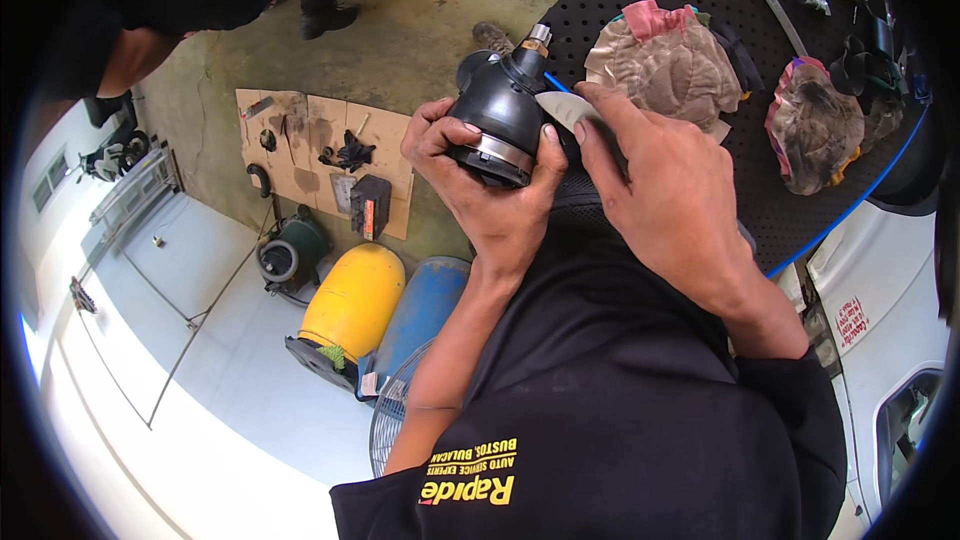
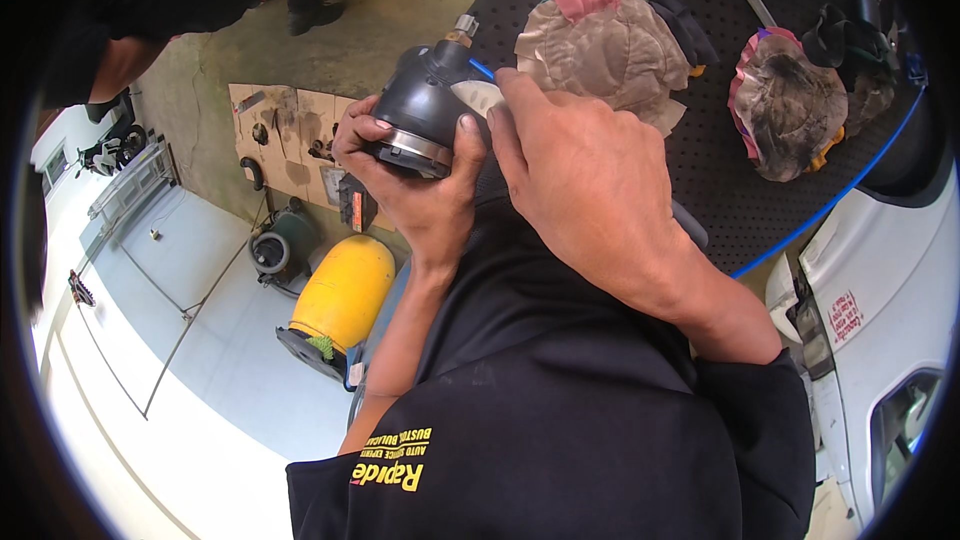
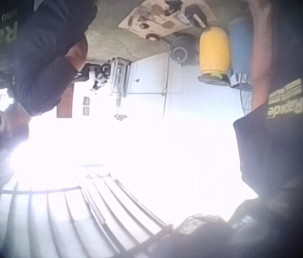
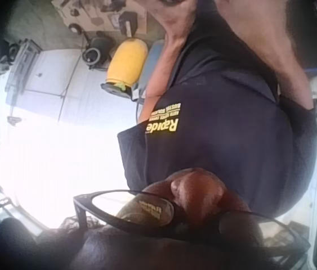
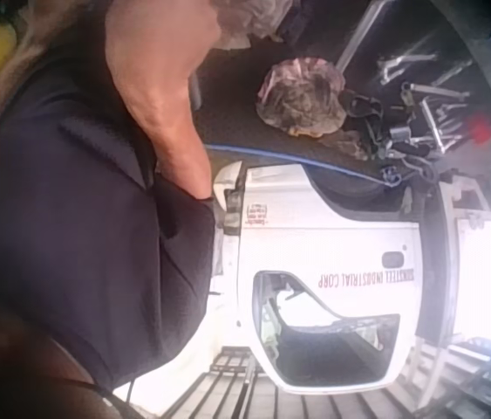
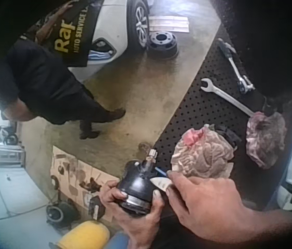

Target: The person cleans a black plastic car part using a scraper, spray cleaner, and rags. The person scrapes residue, sprays the interior, and wipes the part repeatedly with different cloths.

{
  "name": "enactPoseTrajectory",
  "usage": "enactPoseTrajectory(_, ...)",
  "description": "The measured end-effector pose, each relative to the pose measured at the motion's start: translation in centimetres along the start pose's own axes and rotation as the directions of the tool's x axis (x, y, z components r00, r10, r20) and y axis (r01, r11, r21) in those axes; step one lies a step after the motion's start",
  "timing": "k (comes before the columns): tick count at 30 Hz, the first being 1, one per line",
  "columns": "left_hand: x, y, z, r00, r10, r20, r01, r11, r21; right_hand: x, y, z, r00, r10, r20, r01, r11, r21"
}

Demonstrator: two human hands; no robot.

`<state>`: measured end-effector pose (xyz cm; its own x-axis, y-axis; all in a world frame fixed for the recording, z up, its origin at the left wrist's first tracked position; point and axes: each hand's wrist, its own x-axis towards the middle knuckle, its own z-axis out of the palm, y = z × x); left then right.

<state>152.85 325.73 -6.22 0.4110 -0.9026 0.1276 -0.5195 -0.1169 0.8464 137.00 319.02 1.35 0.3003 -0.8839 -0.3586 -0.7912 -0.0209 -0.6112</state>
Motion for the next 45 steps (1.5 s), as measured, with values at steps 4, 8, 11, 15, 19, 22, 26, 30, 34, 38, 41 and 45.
enactPoseTrajectory(4, -0.1, -0.2, 0.0, 1.000, -0.002, -0.007, 0.002, 1.000, -0.023, 0.0, 0.6, 0.5, 0.999, -0.040, 0.000, 0.040, 0.997, 0.072)
enactPoseTrajectory(8, -0.1, 0.0, 0.0, 1.000, 0.005, -0.002, -0.005, 1.000, -0.003, 0.1, 1.1, 0.7, 0.997, -0.060, 0.037, 0.052, 0.982, 0.183)
enactPoseTrajectory(11, -0.2, 0.0, 0.0, 1.000, 0.008, 0.000, -0.008, 1.000, 0.012, 0.4, 1.5, 0.4, 0.991, -0.068, 0.116, 0.034, 0.962, 0.271)
enactPoseTrajectory(15, -0.1, 0.1, -0.2, 0.998, 0.052, 0.018, -0.053, 0.996, 0.066, 0.6, 1.5, 0.0, 0.974, -0.038, 0.225, -0.058, 0.912, 0.407)
enactPoseTrajectory(19, -0.1, 0.1, -0.2, 0.998, 0.065, 0.022, -0.067, 0.994, 0.082, 1.2, 0.4, -1.2, 0.894, 0.060, 0.443, -0.325, 0.768, 0.552)
enactPoseTrajectory(22, -0.3, -0.3, -0.1, 0.999, 0.053, 0.004, -0.053, 0.998, 0.043, 1.6, 0.0, -1.7, 0.871, 0.087, 0.483, -0.388, 0.724, 0.571)
enactPoseTrajectory(26, -0.2, -0.3, -0.1, 0.999, 0.041, 0.004, -0.041, 0.998, 0.039, 2.1, 0.6, -1.5, 0.833, 0.078, 0.547, -0.457, 0.655, 0.602)
enactPoseTrajectory(30, -0.2, -0.4, -0.1, 1.000, 0.012, 0.003, -0.012, 1.000, 0.001, 2.5, 1.2, -1.4, 0.806, 0.042, 0.590, -0.493, 0.598, 0.631)
enactPoseTrajectory(34, -0.1, -0.4, -0.1, 0.999, -0.041, 0.002, 0.041, 0.997, -0.066, 2.7, 1.8, -1.1, 0.794, 0.005, 0.608, -0.516, 0.535, 0.669)
enactPoseTrajectory(38, -0.1, -0.6, -0.3, 0.999, -0.034, 0.019, 0.035, 0.998, -0.055, 2.9, 2.7, -0.5, 0.787, -0.037, 0.616, -0.521, 0.495, 0.695)
enactPoseTrajectory(41, -0.1, -0.8, -0.4, 1.000, -0.018, 0.025, 0.019, 0.999, -0.047, 3.0, 2.8, -0.5, 0.781, -0.037, 0.624, -0.529, 0.493, 0.691)
enactPoseTrajectory(45, -0.2, -0.9, -0.4, 1.000, -0.015, 0.027, 0.016, 0.999, -0.037, 2.9, 3.1, -0.1, 0.776, -0.067, 0.627, -0.539, 0.445, 0.715)
